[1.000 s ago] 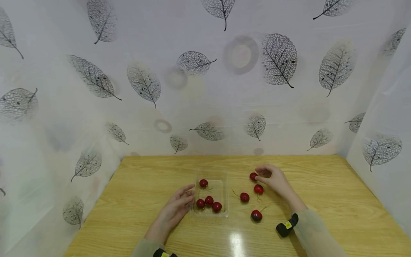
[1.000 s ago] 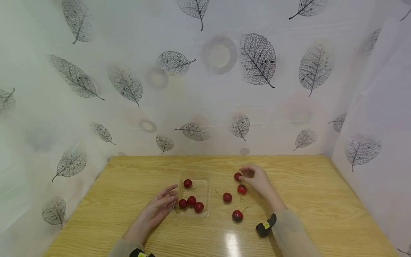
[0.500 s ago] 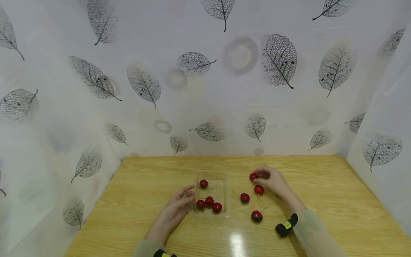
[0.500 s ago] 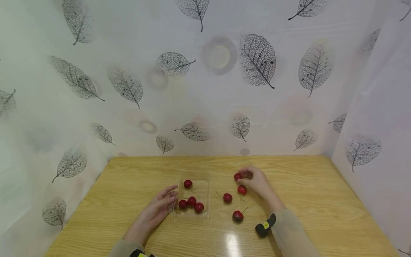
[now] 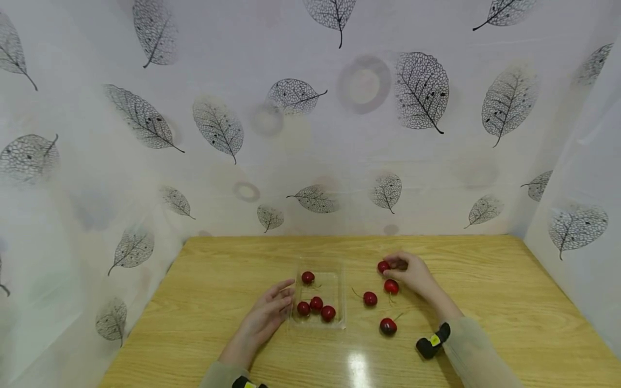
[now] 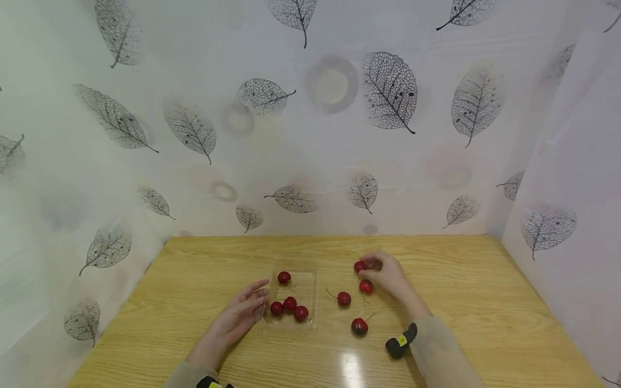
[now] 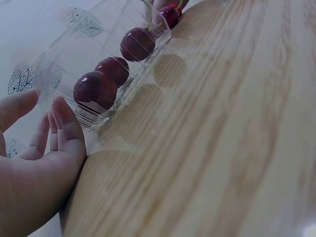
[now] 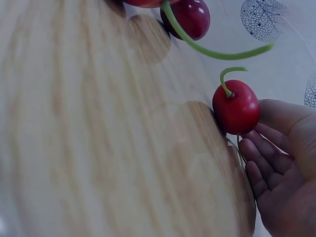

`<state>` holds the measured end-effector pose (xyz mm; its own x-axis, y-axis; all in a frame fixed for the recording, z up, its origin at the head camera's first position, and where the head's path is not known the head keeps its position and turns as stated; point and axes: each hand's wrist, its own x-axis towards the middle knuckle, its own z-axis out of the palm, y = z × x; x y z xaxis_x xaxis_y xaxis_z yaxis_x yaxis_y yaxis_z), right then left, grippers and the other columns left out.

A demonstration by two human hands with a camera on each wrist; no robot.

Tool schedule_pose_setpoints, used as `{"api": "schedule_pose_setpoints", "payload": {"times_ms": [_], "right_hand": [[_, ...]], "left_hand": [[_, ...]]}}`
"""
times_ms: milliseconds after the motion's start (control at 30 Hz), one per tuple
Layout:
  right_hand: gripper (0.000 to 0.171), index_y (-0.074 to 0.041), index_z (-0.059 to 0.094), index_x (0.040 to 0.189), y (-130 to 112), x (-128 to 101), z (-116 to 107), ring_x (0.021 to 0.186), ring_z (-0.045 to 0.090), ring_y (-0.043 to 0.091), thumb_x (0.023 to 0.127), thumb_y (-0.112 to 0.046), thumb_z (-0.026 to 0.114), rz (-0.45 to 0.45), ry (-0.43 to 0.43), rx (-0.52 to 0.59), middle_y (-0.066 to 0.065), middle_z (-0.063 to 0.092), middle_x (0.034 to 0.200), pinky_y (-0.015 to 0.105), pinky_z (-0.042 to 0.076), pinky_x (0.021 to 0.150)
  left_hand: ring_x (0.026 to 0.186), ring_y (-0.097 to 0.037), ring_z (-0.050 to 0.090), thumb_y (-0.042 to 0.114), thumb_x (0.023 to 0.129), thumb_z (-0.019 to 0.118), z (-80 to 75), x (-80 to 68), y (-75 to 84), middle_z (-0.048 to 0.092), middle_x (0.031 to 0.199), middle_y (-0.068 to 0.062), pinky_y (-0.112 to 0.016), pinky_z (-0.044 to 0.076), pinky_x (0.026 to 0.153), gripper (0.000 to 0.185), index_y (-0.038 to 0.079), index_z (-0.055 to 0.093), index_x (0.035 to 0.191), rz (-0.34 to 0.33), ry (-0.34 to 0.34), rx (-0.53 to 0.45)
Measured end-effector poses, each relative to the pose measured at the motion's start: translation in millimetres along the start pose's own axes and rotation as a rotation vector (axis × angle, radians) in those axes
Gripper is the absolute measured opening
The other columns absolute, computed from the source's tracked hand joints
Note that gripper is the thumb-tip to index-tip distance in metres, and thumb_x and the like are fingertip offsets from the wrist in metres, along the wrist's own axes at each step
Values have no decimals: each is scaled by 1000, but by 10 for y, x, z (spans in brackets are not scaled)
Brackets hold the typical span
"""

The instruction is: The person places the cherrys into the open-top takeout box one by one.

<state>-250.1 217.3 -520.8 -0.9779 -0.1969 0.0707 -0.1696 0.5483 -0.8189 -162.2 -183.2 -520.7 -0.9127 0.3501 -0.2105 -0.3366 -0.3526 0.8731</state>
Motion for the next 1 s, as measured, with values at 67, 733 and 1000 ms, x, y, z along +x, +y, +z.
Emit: {"api": "schedule_pose_setpoints", "payload": {"times_ms": [67,733,1000], "right_hand": [[36,3,71,124,1,-2,-2,106,71,29,93,-10,82,0,1,3,20,75,116,18,54,87],[36,4,71,126,2,28,-20,105,71,27,94,-9,80,-4,7,3,21,75,116,17,54,87],[36,5,70,127,-72,7,-5,108,72,32,95,-9,80,11,-8,5,22,74,117,17,54,87]], "left_hand": [[107,-4,59,-5,107,50,4,-1,1,57,121,6,-16,51,95,50,8,42,154,1,-1,0],[109,-4,58,-3,107,50,-11,0,11,56,122,6,-17,50,97,53,6,37,158,-8,-1,-2],[108,-4,58,-3,107,51,-13,-11,11,57,122,6,-17,50,96,57,3,32,161,-10,-3,-5]]}}
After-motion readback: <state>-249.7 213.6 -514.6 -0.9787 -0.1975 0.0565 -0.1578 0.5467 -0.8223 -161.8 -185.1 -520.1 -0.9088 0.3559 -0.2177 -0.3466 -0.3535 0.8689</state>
